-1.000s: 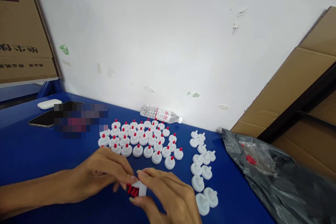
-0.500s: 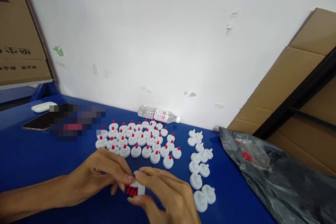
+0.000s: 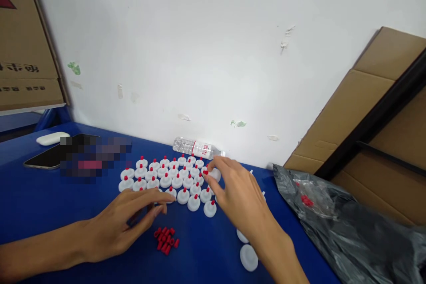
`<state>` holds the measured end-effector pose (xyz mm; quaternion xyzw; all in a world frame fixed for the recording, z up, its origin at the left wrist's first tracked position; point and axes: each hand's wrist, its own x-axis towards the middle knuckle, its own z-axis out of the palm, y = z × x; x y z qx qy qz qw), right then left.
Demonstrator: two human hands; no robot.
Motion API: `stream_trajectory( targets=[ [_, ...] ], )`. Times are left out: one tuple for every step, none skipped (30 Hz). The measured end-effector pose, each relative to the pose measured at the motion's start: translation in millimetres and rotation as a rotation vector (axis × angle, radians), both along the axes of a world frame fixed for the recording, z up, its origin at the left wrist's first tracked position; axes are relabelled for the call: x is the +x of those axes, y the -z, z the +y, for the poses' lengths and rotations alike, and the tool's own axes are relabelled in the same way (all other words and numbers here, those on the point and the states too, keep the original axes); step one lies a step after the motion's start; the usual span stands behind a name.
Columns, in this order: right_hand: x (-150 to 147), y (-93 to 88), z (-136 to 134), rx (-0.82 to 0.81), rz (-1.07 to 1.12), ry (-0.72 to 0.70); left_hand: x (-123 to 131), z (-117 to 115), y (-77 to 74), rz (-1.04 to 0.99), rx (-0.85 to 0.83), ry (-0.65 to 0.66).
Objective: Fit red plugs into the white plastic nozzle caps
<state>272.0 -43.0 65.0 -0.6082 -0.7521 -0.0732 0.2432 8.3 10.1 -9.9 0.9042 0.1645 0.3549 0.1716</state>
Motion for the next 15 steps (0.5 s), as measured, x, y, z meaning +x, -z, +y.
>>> stream_trajectory(
  targets=[
    [4, -1.5, 10, -0.011, -0.028, 0.006, 0, -1, 0.3, 0.027, 0.019, 0.007],
    [7, -1.1, 19, -0.037, -0.049, 0.02, 0, -1, 0.3, 0.048, 0.043, 0.012],
    [9, 0.7, 27, -0.069, -0.076, 0.039, 0, -2, -0.1, 0.062, 0.068, 0.02],
    [10, 3.5, 35, -0.1, -0.107, 0.051, 0, -3, -0.7, 0.068, 0.092, 0.027],
    [11, 6.9, 41, -0.13, -0.138, 0.055, 0, -3, -1.3, 0.069, 0.117, 0.032],
    [10, 10.4, 46, -0.149, -0.158, 0.056, 0, -3, -1.9, 0.07, 0.142, 0.035],
    [9, 13.8, 50, -0.165, -0.175, 0.053, 0, -3, -2.3, 0.072, 0.164, 0.037],
    [8, 16.7, 54, -0.178, -0.185, 0.049, -1, -2, -2.5, 0.075, 0.185, 0.039],
    [7, 19.0, 57, -0.188, -0.19, 0.047, -2, -2, -2.4, 0.074, 0.205, 0.044],
    [6, 20.9, 59, -0.201, -0.196, 0.045, -2, -2, -2.2, 0.074, 0.221, 0.047],
    [5, 22.4, 61, -0.213, -0.2, 0.043, -2, -1, -1.9, 0.078, 0.233, 0.056],
    [4, 23.6, 62, -0.225, -0.201, 0.043, -3, -1, -1.5, 0.082, 0.241, 0.063],
    [4, 24.8, 63, -0.233, -0.199, 0.045, -3, -1, -1.1, 0.087, 0.247, 0.066],
    [3, 25.9, 65, -0.24, -0.196, 0.049, -3, -1, -0.8, 0.093, 0.248, 0.068],
    [3, 27.1, 65, -0.245, -0.19, 0.052, -2, -1, -0.6, 0.096, 0.247, 0.065]
  ],
)
